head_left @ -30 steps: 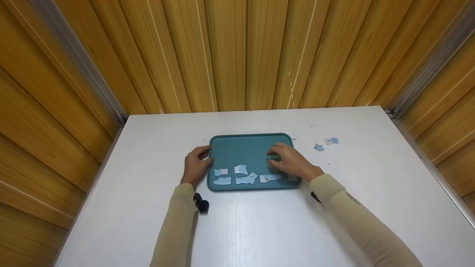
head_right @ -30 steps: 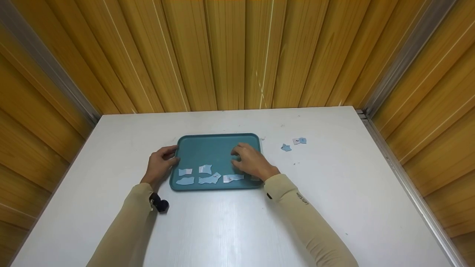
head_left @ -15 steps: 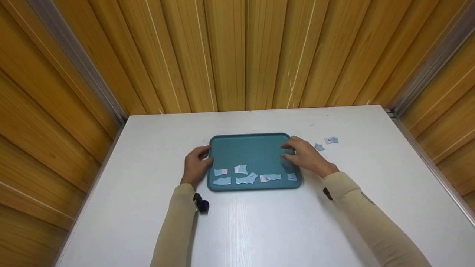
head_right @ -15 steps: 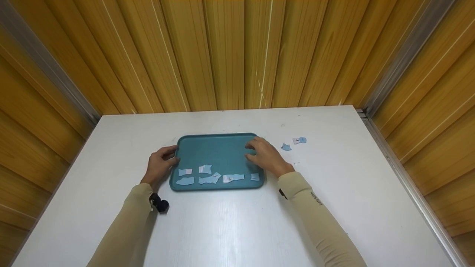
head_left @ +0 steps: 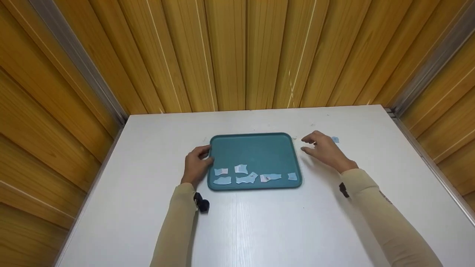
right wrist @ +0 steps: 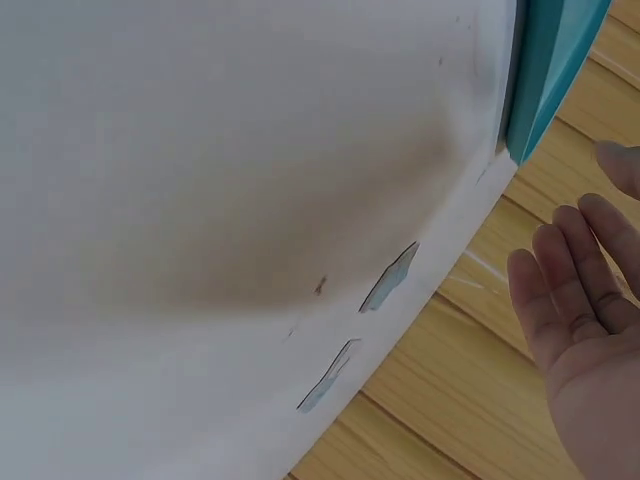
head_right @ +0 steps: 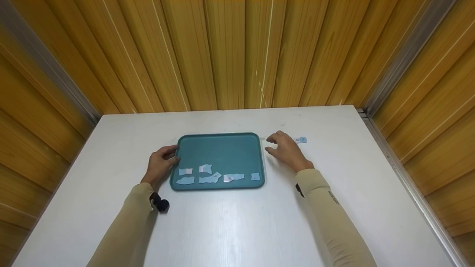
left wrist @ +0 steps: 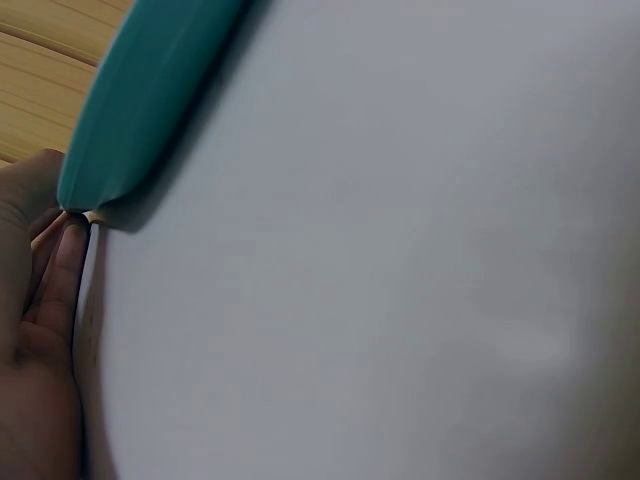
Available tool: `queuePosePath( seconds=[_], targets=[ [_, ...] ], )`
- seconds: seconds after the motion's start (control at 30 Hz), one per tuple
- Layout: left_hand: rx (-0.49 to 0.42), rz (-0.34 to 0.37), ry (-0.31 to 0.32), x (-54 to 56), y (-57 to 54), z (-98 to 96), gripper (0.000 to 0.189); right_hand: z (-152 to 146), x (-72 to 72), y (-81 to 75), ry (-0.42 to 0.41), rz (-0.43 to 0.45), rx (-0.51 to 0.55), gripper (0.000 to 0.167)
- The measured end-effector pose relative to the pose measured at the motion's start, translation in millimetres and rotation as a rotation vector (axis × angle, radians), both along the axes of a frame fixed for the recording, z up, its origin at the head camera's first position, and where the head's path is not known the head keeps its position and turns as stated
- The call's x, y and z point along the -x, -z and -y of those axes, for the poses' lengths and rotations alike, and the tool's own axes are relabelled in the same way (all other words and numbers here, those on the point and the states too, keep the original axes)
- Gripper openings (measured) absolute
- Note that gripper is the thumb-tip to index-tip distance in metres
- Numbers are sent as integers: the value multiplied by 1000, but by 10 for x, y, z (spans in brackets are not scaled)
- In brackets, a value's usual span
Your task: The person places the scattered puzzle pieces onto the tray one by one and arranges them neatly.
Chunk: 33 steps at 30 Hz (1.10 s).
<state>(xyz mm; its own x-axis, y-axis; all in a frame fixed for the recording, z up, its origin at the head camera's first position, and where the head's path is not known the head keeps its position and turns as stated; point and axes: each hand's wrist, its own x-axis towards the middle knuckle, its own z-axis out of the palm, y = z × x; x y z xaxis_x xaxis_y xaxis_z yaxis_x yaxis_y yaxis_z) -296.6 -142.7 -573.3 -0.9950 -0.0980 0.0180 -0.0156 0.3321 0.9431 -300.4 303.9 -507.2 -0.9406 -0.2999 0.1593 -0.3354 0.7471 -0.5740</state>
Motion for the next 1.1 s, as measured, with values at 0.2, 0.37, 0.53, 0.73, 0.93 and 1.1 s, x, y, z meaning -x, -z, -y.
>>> queuePosePath(
  seconds=[0.2,0.37,0.53,0.73,0.93,1.1],
  targets=[
    [3,17,-8,-10,-14,-8,47,-194,12,-16,47,26,-5,32],
    [-10,20,-7,-16,-12,-11,46,-315,16,3,83,72,-16,36],
    [-4,21,-9,-15,-7,-5,46,-418,14,39,118,132,-10,39],
    [15,14,-10,5,4,-4,47,-510,-8,68,167,233,-14,43],
    [23,15,-10,11,10,-3,47,-556,-10,111,173,215,-29,43],
    [34,11,-11,8,3,-3,47,-583,2,150,160,205,-20,43]
  ],
)
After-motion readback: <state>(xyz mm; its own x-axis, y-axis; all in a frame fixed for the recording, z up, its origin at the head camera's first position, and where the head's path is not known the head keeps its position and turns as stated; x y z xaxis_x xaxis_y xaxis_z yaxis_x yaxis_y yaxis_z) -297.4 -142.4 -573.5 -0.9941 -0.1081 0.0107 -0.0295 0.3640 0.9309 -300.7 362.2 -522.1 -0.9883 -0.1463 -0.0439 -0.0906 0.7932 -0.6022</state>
